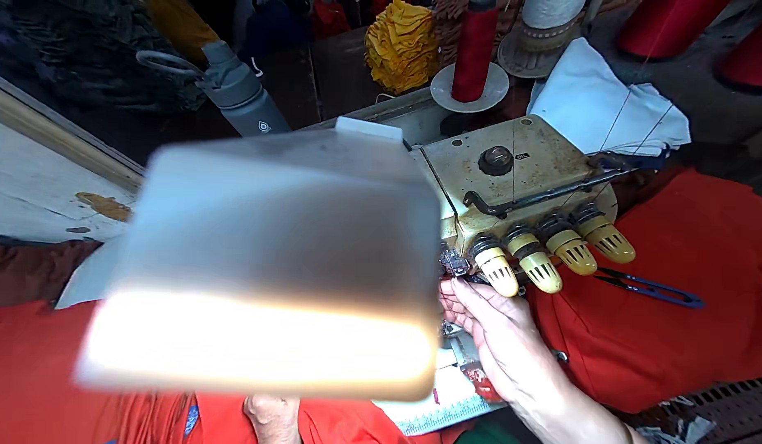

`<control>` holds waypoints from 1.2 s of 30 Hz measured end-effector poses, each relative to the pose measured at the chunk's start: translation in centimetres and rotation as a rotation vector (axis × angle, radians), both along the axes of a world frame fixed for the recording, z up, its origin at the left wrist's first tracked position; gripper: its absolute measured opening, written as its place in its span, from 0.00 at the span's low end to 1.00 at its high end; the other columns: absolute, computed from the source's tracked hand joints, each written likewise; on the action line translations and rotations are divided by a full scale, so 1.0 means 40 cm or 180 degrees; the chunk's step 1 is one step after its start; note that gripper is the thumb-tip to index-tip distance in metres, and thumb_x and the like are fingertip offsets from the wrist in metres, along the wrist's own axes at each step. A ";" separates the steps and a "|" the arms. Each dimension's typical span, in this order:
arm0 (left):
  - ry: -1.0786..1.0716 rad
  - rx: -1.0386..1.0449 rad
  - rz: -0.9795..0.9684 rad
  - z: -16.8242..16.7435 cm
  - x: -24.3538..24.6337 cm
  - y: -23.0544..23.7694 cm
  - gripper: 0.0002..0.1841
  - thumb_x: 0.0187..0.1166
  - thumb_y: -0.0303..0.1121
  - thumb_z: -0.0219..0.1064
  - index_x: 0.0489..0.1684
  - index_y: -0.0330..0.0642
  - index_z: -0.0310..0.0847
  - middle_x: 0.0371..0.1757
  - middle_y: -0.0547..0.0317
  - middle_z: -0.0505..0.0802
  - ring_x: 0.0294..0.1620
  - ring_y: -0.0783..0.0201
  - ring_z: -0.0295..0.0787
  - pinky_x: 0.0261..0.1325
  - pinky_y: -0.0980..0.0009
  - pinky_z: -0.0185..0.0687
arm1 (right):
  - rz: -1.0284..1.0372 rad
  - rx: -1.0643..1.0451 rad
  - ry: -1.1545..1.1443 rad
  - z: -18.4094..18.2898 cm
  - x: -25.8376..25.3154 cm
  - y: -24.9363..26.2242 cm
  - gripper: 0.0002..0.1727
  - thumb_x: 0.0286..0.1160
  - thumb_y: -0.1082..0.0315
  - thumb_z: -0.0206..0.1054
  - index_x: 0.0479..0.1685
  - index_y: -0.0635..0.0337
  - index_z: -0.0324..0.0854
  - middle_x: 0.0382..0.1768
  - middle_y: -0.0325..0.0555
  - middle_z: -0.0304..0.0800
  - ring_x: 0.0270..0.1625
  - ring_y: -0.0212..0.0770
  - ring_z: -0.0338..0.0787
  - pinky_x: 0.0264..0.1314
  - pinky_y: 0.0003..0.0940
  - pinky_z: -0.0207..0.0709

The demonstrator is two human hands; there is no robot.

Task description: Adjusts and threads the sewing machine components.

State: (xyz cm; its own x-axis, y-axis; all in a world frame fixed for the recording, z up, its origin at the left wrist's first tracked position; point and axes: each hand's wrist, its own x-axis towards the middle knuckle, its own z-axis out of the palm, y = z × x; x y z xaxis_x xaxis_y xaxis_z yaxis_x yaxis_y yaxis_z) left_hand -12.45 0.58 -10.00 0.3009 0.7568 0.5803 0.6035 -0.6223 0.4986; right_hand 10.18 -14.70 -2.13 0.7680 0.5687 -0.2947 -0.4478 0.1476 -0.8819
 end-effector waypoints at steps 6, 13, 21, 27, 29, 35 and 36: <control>0.0178 0.0210 0.0036 -0.022 -0.014 0.006 0.10 0.75 0.19 0.60 0.37 0.20 0.88 0.34 0.34 0.94 0.36 0.58 0.94 0.47 0.76 0.84 | -0.0407 -0.0870 -0.3637 -0.067 0.022 -0.048 0.13 0.75 0.64 0.64 0.43 0.57 0.95 0.36 0.34 0.96 0.40 0.21 0.92 0.47 0.16 0.85; -0.0015 -0.0029 -0.0003 0.019 0.012 -0.010 0.10 0.75 0.16 0.60 0.36 0.14 0.88 0.34 0.31 0.94 0.33 0.62 0.92 0.45 0.80 0.82 | -0.0214 -0.1098 -0.4219 -0.089 0.034 -0.046 0.18 0.78 0.63 0.59 0.51 0.61 0.93 0.23 0.34 0.92 0.25 0.26 0.88 0.30 0.23 0.83; -0.0005 0.0021 -0.0008 0.028 0.020 -0.012 0.08 0.72 0.14 0.63 0.35 0.14 0.88 0.32 0.31 0.94 0.32 0.61 0.91 0.44 0.80 0.82 | -0.0068 -0.0850 -0.3832 -0.107 0.017 -0.027 0.19 0.75 0.69 0.58 0.56 0.66 0.91 0.23 0.35 0.93 0.25 0.25 0.90 0.32 0.21 0.86; 0.0011 0.0058 0.0020 0.019 0.015 -0.006 0.08 0.73 0.16 0.63 0.34 0.17 0.89 0.33 0.32 0.94 0.33 0.60 0.92 0.44 0.79 0.82 | -0.0118 -0.0904 -0.3888 -0.115 0.015 -0.021 0.19 0.74 0.69 0.58 0.55 0.66 0.91 0.23 0.37 0.92 0.25 0.27 0.90 0.32 0.23 0.85; 0.0022 0.0139 0.0052 0.007 0.009 0.003 0.08 0.72 0.17 0.64 0.32 0.22 0.90 0.31 0.37 0.95 0.33 0.64 0.94 0.43 0.82 0.83 | -0.0322 -0.0905 -0.4041 -0.118 0.018 -0.019 0.17 0.76 0.68 0.59 0.50 0.66 0.92 0.22 0.37 0.92 0.24 0.27 0.88 0.31 0.21 0.83; 0.0050 -0.0098 -0.0023 0.075 0.044 -0.038 0.08 0.71 0.12 0.62 0.33 0.11 0.87 0.31 0.27 0.92 0.31 0.64 0.89 0.42 0.84 0.79 | -0.0952 -0.0812 -0.4559 -0.144 0.041 0.012 0.13 0.76 0.68 0.63 0.34 0.65 0.92 0.15 0.42 0.86 0.19 0.32 0.86 0.23 0.24 0.79; 0.0044 -0.0131 -0.0018 0.076 0.044 -0.038 0.08 0.72 0.12 0.62 0.33 0.11 0.87 0.31 0.28 0.92 0.31 0.65 0.89 0.42 0.84 0.78 | -0.1032 -0.0837 -0.4626 -0.146 0.042 0.019 0.12 0.75 0.68 0.64 0.32 0.65 0.92 0.15 0.43 0.85 0.18 0.33 0.85 0.23 0.25 0.78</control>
